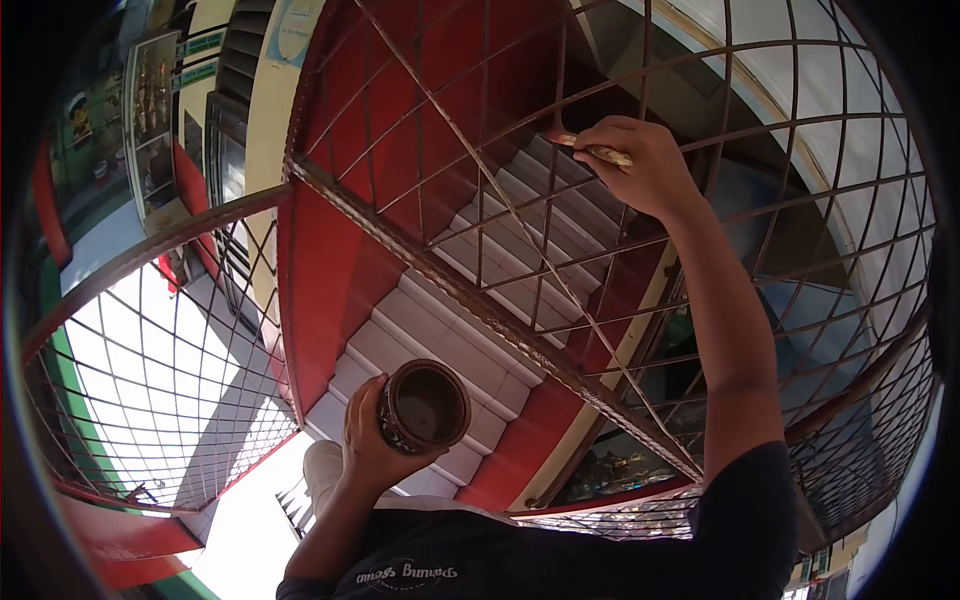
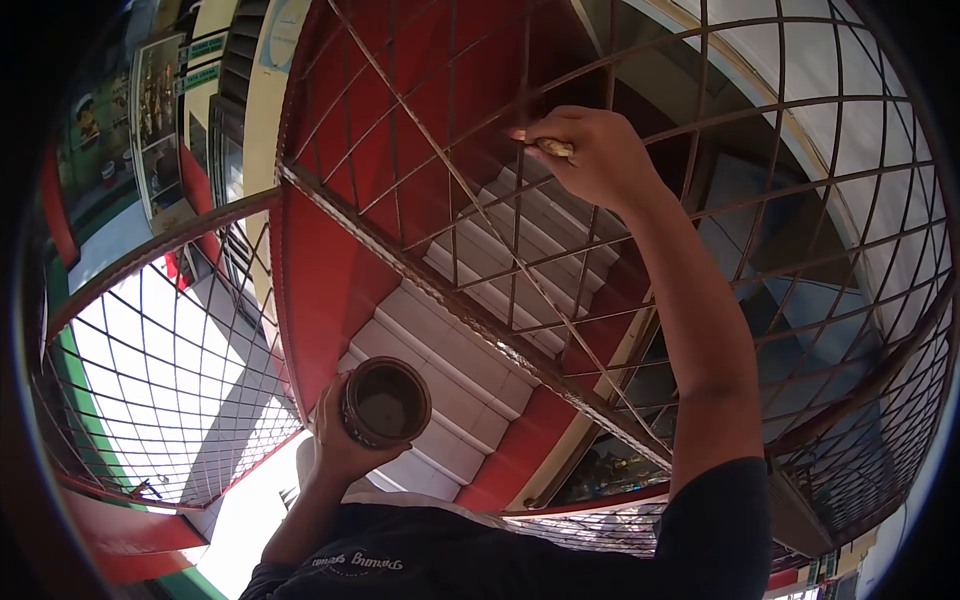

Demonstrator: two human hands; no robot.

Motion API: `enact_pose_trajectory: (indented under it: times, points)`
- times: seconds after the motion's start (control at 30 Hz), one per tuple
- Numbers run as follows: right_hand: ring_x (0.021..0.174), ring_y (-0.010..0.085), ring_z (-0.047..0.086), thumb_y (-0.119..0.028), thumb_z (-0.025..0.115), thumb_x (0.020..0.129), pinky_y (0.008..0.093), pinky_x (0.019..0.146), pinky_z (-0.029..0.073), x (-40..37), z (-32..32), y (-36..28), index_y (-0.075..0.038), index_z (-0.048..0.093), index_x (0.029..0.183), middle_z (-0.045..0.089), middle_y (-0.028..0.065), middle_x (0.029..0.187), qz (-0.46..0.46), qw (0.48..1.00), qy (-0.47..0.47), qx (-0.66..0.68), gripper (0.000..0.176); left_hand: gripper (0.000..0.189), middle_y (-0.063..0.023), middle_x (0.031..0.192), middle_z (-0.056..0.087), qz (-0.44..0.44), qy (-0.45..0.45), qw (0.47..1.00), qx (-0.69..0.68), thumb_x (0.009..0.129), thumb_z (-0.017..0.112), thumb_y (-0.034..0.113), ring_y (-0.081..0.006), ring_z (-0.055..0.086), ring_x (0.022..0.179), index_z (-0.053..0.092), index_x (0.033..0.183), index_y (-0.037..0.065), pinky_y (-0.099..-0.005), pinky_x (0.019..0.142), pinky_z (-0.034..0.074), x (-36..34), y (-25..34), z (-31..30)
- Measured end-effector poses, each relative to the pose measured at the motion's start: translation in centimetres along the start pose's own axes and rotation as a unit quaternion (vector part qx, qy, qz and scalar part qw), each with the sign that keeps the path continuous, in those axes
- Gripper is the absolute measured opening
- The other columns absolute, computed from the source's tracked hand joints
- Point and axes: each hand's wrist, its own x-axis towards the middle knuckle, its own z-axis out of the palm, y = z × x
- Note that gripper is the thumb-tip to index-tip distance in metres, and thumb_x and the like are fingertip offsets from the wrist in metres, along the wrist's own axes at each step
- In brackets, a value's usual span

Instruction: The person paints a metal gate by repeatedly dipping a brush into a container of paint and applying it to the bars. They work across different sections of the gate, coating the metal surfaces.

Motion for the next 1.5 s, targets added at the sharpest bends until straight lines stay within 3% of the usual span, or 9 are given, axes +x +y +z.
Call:
enact_pose_trajectory:
  times: [0.27,0.53,0.7,0.83,0.97,1.1,1.23,1.37,1.5]
  points:
    - [0.08,0.0202,0.071,-0.014,0.075,0.085,0.0312,0.071,0.054,2.3,-0.2,-2.3,-0.003,0.074,0.094,0.073,0.0098,0.084,0.179,0.972,-0.128,0.084,0.014,0.117,-0.0192,0.134,0.053,0.035,0.005,0.999,-0.014,0.05,0.097,0.044,-0.0386,0.055,0.123,0.038,0.144,0.007,-0.0524,0.1,0.046,0.6,0.1,0.5]
    - [0.07,0.0236,0.07,-0.023,0.07,0.086,0.0359,0.068,0.053,4.1,1.7,-0.6,-0.009,0.073,0.08,0.071,0.0082,0.071,0.074,0.991,-0.113,-0.02,0.016,0.123,-0.0211,0.137,0.049,0.021,-0.019,1.0,-0.01,0.048,0.098,0.043,-0.0401,0.051,0.128,0.034,0.146,0.006,-0.0523,0.105,0.042,0.0,0.2,0.4]
    - [0.072,0.0278,0.071,-0.023,0.07,0.085,0.039,0.07,0.055,4.9,-0.8,-1.2,-0.008,0.073,0.08,0.072,0.0096,0.074,0.115,0.991,-0.052,0.038,0.016,0.116,-0.0187,0.134,0.053,0.03,0.005,1.0,-0.005,0.05,0.096,0.045,-0.0383,0.055,0.123,0.039,0.144,0.007,-0.0523,0.1,0.046,0.2,0.8,0.0]
    - [0.069,0.026,0.069,-0.021,0.073,0.084,0.0356,0.067,0.054,4.2,2.2,-0.9,-0.004,0.074,0.091,0.072,0.0122,0.078,0.089,0.977,-0.191,-0.027,0.018,0.116,-0.0186,0.133,0.053,0.034,0.006,0.999,-0.006,0.05,0.096,0.045,-0.038,0.055,0.122,0.039,0.144,0.007,-0.0519,0.1,0.046,0.0,0.6,0.2]
    - [0.071,0.0267,0.071,-0.025,0.07,0.086,0.0393,0.07,0.055,4.9,0.0,-0.9,-0.007,0.073,0.079,0.071,0.0091,0.072,0.125,0.989,-0.071,0.026,0.019,0.116,-0.0187,0.133,0.053,0.029,0.006,1.0,-0.005,0.05,0.096,0.045,-0.038,0.056,0.121,0.039,0.144,0.007,-0.0517,0.1,0.047,-0.2,1.0,0.2]
    - [0.07,0.0269,0.07,-0.026,0.069,0.087,0.0376,0.066,0.054,5.1,1.4,-0.2,-0.006,0.072,0.081,0.07,0.0122,0.071,0.061,0.983,-0.164,-0.053,0.022,0.115,-0.0187,0.132,0.053,0.034,-0.002,0.999,-0.008,0.051,0.096,0.044,-0.0379,0.056,0.121,0.039,0.143,0.006,-0.0514,0.099,0.047,-0.4,0.9,0.3]
    - [0.069,0.0272,0.069,-0.024,0.073,0.085,0.0361,0.069,0.054,5.8,-3.2,-0.2,-0.005,0.073,0.085,0.071,0.0108,0.074,0.143,0.99,-0.017,-0.007,0.019,0.115,-0.0188,0.131,0.053,0.039,-0.002,0.999,-0.009,0.05,0.096,0.043,-0.0381,0.056,0.12,0.039,0.143,0.006,-0.0511,0.098,0.048,-0.3,1.2,0.3]
    - [0.073,0.0237,0.069,-0.025,0.074,0.086,0.0343,0.069,0.054,4.1,-2.4,-0.8,-0.008,0.076,0.094,0.073,0.0104,0.081,0.082,0.991,-0.083,0.063,0.019,0.114,-0.0191,0.13,0.054,0.045,0.0,0.999,-0.019,0.05,0.096,0.042,-0.0388,0.057,0.119,0.04,0.142,0.005,-0.0513,0.097,0.049,-0.2,1.3,0.2]
    - [0.075,0.0172,0.069,-0.023,0.077,0.085,0.0297,0.07,0.053,3.5,-4.7,1.2,-0.009,0.076,0.098,0.073,0.0073,0.083,0.214,0.976,-0.012,0.045,0.019,0.112,-0.0191,0.13,0.054,0.047,-0.003,0.998,-0.034,0.05,0.096,0.042,-0.0391,0.057,0.119,0.041,0.14,0.005,-0.0513,0.098,0.048,-0.2,2.1,0.4]
